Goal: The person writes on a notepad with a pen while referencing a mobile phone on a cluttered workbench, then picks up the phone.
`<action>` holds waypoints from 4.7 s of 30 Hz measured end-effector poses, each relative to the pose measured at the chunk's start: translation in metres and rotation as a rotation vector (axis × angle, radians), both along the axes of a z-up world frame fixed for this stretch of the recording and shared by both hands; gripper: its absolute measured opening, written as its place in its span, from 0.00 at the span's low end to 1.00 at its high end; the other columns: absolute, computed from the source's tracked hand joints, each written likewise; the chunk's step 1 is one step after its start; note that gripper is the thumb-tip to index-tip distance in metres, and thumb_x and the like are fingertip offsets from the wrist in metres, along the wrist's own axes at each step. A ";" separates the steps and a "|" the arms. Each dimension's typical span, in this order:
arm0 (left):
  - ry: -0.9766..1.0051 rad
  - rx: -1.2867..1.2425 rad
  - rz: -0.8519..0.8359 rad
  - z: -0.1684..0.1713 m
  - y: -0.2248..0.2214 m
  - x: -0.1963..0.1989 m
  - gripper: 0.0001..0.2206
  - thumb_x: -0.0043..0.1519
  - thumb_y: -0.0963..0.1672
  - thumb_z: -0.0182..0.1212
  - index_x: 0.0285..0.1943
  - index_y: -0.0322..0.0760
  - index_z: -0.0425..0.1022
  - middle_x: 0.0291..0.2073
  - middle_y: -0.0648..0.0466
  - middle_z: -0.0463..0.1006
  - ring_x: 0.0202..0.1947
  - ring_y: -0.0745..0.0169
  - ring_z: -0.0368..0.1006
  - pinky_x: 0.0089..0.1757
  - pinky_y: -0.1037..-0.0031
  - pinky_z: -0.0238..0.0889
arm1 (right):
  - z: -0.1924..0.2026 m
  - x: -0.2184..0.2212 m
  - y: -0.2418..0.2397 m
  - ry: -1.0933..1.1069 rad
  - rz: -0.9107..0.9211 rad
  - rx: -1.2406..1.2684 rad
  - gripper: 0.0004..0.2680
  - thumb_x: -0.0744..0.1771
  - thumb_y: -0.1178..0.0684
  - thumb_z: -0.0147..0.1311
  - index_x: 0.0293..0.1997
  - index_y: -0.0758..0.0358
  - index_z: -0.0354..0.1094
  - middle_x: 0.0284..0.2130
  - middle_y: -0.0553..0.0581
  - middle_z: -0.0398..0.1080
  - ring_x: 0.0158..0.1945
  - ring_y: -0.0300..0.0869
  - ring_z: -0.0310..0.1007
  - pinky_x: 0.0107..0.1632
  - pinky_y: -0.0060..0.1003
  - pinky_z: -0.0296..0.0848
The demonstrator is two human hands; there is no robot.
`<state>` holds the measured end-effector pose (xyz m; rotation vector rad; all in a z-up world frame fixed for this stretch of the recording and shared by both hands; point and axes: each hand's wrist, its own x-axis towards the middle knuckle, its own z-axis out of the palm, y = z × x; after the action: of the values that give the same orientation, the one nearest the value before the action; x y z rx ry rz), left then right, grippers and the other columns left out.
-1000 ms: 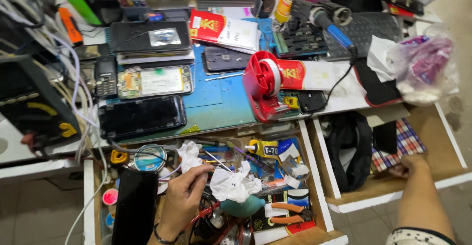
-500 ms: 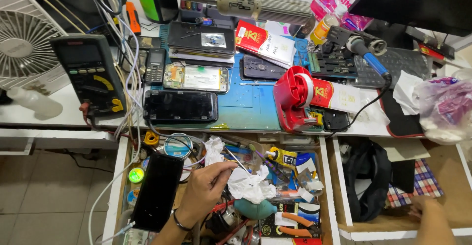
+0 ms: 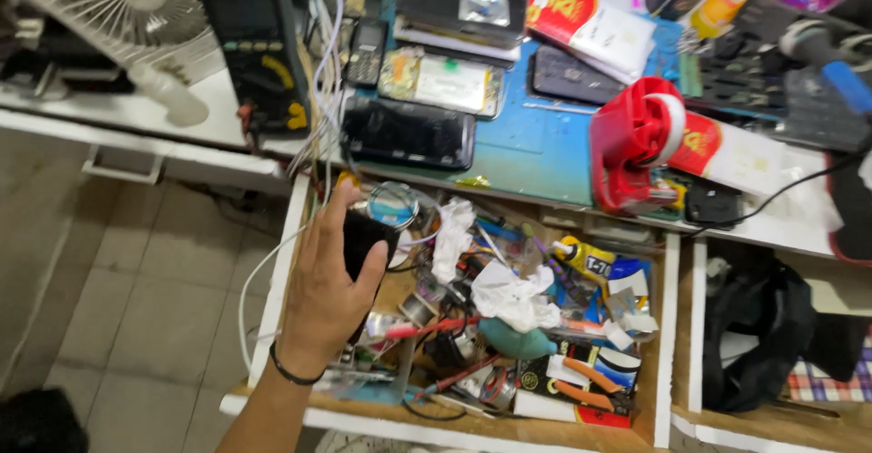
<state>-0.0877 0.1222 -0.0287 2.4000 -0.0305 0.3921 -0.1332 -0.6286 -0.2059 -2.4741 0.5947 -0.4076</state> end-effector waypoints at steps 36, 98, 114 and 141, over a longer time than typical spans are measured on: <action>0.844 0.077 0.094 -0.013 -0.005 -0.030 0.52 0.48 0.54 0.71 0.80 0.58 0.37 0.63 0.54 0.61 0.61 0.49 0.66 0.53 0.53 0.68 | 0.087 0.089 0.487 -0.295 0.911 0.582 0.08 0.71 0.58 0.47 0.54 0.60 0.69 0.24 0.53 0.72 0.23 0.39 0.75 0.27 0.31 0.76; 0.132 -1.440 -0.283 -0.091 -0.065 0.072 0.35 0.64 0.57 0.47 0.77 0.38 0.55 0.61 0.41 0.71 0.56 0.51 0.71 0.56 0.58 0.65 | 0.063 0.089 0.500 0.090 0.732 1.486 0.17 0.72 0.53 0.38 0.70 0.70 0.54 0.37 0.73 0.78 0.30 0.56 0.84 0.25 0.45 0.88; 0.322 -1.913 -0.449 -0.080 -0.085 0.063 0.43 0.63 0.67 0.31 0.62 0.32 0.73 0.46 0.38 0.81 0.44 0.50 0.81 0.47 0.63 0.75 | 0.072 0.083 0.508 0.211 0.664 1.588 0.17 0.71 0.51 0.41 0.67 0.71 0.59 0.34 0.71 0.78 0.26 0.55 0.83 0.21 0.46 0.86; 0.346 -1.953 -0.611 -0.086 -0.075 0.071 0.40 0.63 0.67 0.26 0.80 0.52 0.47 0.49 0.35 0.74 0.53 0.46 0.74 0.58 0.58 0.65 | 0.059 0.084 0.507 0.182 0.644 1.621 0.17 0.71 0.51 0.43 0.66 0.71 0.60 0.36 0.78 0.78 0.25 0.56 0.82 0.20 0.45 0.84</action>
<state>-0.0169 0.0474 -0.1143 0.4200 -0.1378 -0.2719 -0.0494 -0.1220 -0.1471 -0.9793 0.0241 0.4467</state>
